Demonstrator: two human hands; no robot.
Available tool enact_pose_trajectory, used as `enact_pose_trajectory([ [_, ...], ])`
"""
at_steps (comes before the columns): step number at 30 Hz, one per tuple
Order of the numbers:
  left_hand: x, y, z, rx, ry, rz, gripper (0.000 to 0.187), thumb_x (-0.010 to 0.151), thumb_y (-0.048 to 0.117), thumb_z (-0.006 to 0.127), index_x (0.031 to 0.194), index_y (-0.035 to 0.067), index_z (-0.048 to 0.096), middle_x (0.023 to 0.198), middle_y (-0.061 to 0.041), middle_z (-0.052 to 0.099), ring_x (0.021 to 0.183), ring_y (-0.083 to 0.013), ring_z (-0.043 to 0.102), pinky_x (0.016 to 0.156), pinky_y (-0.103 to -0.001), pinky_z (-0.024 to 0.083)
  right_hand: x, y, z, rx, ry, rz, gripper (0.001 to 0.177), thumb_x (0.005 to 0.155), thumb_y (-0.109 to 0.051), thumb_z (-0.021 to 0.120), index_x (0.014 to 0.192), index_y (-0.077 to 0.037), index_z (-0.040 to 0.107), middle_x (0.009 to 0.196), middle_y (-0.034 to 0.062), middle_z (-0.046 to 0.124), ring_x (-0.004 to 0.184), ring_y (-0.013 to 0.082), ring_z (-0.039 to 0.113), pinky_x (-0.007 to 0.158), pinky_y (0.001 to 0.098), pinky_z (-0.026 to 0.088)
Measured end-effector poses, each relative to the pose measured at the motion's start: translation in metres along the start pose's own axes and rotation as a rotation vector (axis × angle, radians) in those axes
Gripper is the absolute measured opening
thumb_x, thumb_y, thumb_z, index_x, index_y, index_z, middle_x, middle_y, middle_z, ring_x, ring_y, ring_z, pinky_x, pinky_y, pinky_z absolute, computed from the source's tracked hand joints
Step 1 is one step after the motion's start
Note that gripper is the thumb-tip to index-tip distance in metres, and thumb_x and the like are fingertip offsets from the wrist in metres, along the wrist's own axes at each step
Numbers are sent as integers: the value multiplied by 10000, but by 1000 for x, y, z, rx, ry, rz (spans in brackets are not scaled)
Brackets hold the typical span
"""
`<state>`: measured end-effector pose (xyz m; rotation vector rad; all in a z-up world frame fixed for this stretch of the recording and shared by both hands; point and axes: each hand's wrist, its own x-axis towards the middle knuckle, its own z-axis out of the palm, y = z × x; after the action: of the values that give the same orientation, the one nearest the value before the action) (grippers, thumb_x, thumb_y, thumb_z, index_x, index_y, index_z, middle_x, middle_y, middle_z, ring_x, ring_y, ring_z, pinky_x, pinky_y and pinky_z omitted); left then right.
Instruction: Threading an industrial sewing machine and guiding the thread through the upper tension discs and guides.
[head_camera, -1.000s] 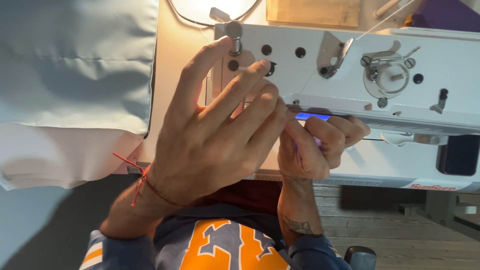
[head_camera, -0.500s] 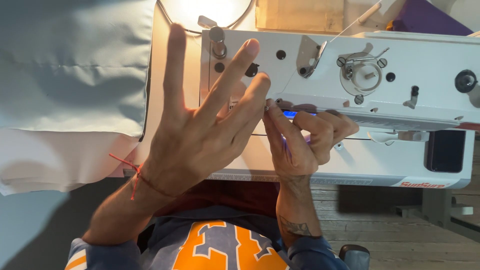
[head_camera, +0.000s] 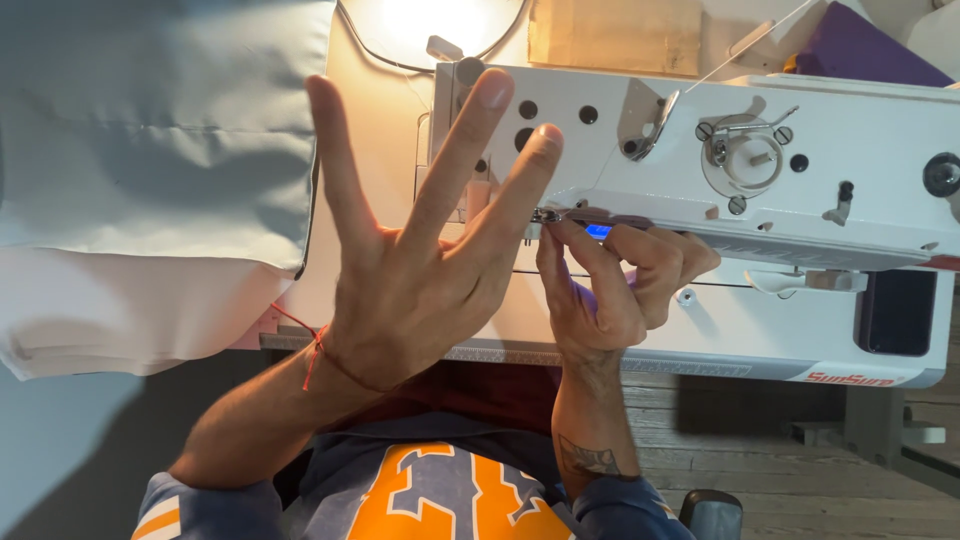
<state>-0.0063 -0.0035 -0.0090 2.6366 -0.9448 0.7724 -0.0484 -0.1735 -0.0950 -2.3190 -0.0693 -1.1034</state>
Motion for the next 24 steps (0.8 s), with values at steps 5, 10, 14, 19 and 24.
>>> enact_pose_trajectory([
  [5, -2, 0, 6, -23, 24, -54, 435, 1032, 2, 695, 1456, 94, 659, 1537, -170, 517, 1476, -252, 438, 1130, -853, 174, -1, 2, 1, 1, 15, 4, 253, 810, -112, 993, 976, -193, 820, 1025, -59, 490, 1074, 226, 436, 941, 369, 418],
  [10, -7, 1, 4, 66, -8, 19, 429, 1061, 8, 665, 1487, 27, 618, 1568, -224, 489, 1522, -225, 394, 1090, -879, 208, -1, 1, 1, 6, -12, 11, 260, 809, -110, 983, 988, -183, 809, 1055, -38, 512, 1103, 242, 441, 955, 376, 418],
  [14, -21, 1, 12, 221, -92, 113, 368, 1097, 79, 643, 1454, -7, 616, 1621, -176, 460, 1562, -196, 365, 1096, -874, 241, 0, 1, 0, -6, -7, 7, 257, 805, -119, 989, 976, -189, 810, 1044, -42, 512, 1094, 239, 442, 947, 373, 414],
  [19, -39, 1, 29, 349, -83, 154, 443, 1150, 150, 613, 1583, 90, 541, 1658, 38, 360, 1608, -144, 311, 1112, -838, 240, 4, -1, -3, -16, -33, 2, 253, 815, -147, 990, 983, -182, 804, 1056, -48, 531, 1090, 223, 461, 939, 370, 390],
  [24, -61, 0, 51, 431, -3, 174, 464, 1126, 170, 602, 1585, 108, 572, 1666, 22, 350, 1616, -182, 288, 1167, -781, 265, 5, 0, -5, -11, -44, -18, 238, 840, -129, 967, 1002, -175, 798, 1057, -54, 554, 1094, 216, 465, 964, 380, 365],
])
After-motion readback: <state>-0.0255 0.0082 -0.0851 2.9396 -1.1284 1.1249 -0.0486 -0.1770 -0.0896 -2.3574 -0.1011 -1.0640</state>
